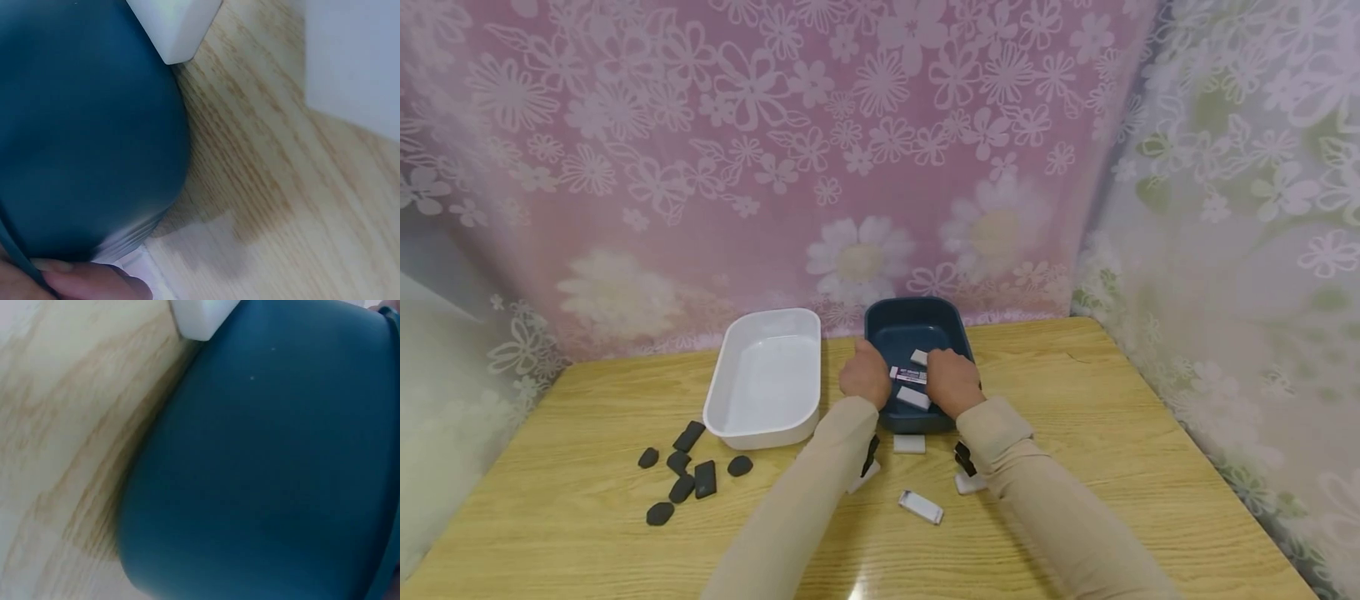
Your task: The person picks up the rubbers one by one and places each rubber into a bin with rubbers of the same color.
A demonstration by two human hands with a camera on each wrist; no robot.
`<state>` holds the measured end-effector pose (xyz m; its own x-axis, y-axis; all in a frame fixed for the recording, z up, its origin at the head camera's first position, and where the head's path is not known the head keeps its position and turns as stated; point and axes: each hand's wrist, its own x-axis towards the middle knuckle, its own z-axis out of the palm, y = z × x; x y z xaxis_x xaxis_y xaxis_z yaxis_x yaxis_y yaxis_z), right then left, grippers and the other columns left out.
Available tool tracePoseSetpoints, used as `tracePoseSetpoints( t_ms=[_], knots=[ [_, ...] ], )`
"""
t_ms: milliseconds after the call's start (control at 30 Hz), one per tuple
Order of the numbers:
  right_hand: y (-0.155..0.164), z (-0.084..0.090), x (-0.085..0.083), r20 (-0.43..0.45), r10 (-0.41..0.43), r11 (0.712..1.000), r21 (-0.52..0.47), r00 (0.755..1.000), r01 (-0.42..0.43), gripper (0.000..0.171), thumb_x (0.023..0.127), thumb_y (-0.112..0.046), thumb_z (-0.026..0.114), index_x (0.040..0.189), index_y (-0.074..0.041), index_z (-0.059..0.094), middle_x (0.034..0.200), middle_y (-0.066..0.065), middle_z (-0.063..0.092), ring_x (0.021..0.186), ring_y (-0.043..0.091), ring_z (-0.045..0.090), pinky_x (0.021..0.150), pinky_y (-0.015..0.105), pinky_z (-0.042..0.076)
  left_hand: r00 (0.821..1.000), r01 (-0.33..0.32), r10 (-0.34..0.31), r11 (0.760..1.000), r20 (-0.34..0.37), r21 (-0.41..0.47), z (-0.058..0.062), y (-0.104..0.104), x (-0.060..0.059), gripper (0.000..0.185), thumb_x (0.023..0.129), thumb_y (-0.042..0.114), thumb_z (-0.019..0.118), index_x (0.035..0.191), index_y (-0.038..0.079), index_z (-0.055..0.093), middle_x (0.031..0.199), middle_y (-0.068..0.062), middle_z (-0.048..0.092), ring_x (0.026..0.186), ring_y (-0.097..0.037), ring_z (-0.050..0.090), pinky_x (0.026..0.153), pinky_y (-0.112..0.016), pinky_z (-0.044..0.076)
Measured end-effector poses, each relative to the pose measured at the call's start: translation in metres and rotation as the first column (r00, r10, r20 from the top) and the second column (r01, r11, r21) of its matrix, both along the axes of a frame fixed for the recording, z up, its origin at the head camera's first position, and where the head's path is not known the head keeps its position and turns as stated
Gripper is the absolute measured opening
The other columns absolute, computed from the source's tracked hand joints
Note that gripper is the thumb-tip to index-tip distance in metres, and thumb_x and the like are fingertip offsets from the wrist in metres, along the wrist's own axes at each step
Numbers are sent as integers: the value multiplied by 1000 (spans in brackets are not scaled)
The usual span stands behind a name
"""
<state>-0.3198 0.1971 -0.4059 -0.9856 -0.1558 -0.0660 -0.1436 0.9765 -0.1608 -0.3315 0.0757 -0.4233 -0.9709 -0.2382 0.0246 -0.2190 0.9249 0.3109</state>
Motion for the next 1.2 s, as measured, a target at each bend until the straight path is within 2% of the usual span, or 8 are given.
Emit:
tracePoseSetpoints(
  t_ms=[233, 367, 533, 733, 833, 933, 1033, 1200],
  knots=[
    [0, 5, -3, 115, 24, 1000, -22, 993, -21, 18, 92, -10, 56, 96, 8, 58, 79, 17, 60, 68, 27, 62, 62, 44, 50, 999, -11, 11, 1000, -46, 11, 1, -2, 1, 21, 91, 16, 62, 102, 4, 48, 81, -10, 69, 72, -21, 68, 57, -34, 53],
    [2, 18, 3, 129, 84, 996, -51, 988, -78, 25, 94, -15, 55, 102, 8, 61, 93, 20, 61, 83, 31, 62, 72, 46, 50, 999, -22, 23, 999, -48, 23, 2, -4, 0, 22, 90, 15, 63, 102, 5, 47, 83, -11, 70, 74, -22, 68, 59, -35, 53],
    [14, 31, 28, -30, 200, 966, -162, 979, -203, 24, 96, -17, 57, 109, 1, 65, 108, 20, 59, 94, 31, 59, 79, 45, 48, 1000, -9, 10, 999, -25, 40, 3, -4, 0, 26, 88, 16, 65, 103, 4, 47, 85, -11, 70, 75, -21, 68, 60, -35, 54],
    [47, 35, 64, -225, 298, 902, -253, 928, -351, 13, 94, -16, 61, 103, -8, 67, 102, 6, 58, 81, 17, 58, 69, 35, 49, 1000, 4, -2, 999, -24, 49, 0, -1, 0, 25, 89, 15, 64, 103, 4, 48, 85, -12, 69, 76, -22, 68, 61, -35, 53],
    [63, 31, 80, -273, 322, 879, -270, 907, -393, 8, 93, -13, 63, 100, -13, 67, 98, -2, 57, 80, 12, 55, 67, 31, 49, 1000, 6, -5, 999, -21, 42, -2, -1, -1, 25, 89, 15, 64, 103, 4, 47, 84, -12, 69, 76, -22, 68, 61, -35, 53],
    [77, 23, 95, -238, 353, 858, -304, 905, -414, 9, 93, -14, 63, 101, -14, 67, 97, -5, 56, 78, 8, 53, 65, 27, 48, 999, -4, 6, 999, -32, 36, -3, -1, -1, 23, 90, 15, 63, 102, 4, 47, 83, -12, 69, 75, -21, 68, 60, -35, 53],
    [87, 12, 106, -134, 411, 838, -334, 902, -431, 16, 94, -19, 62, 108, -12, 65, 103, -3, 56, 83, 12, 54, 68, 30, 50, 999, -17, 19, 999, -46, 43, -2, -1, -1, 20, 90, 13, 62, 101, 4, 48, 81, -11, 69, 73, -22, 68, 59, -35, 53],
    [99, -8, 115, -43, 516, 815, -282, 856, -506, 27, 88, -19, 70, 114, -11, 64, 112, 1, 55, 99, 21, 55, 80, 38, 49, 999, -22, 25, 997, -42, 68, 0, 1, -1, 17, 91, 12, 60, 101, 4, 48, 81, -12, 69, 73, -23, 68, 59, -35, 53]
  ],
)
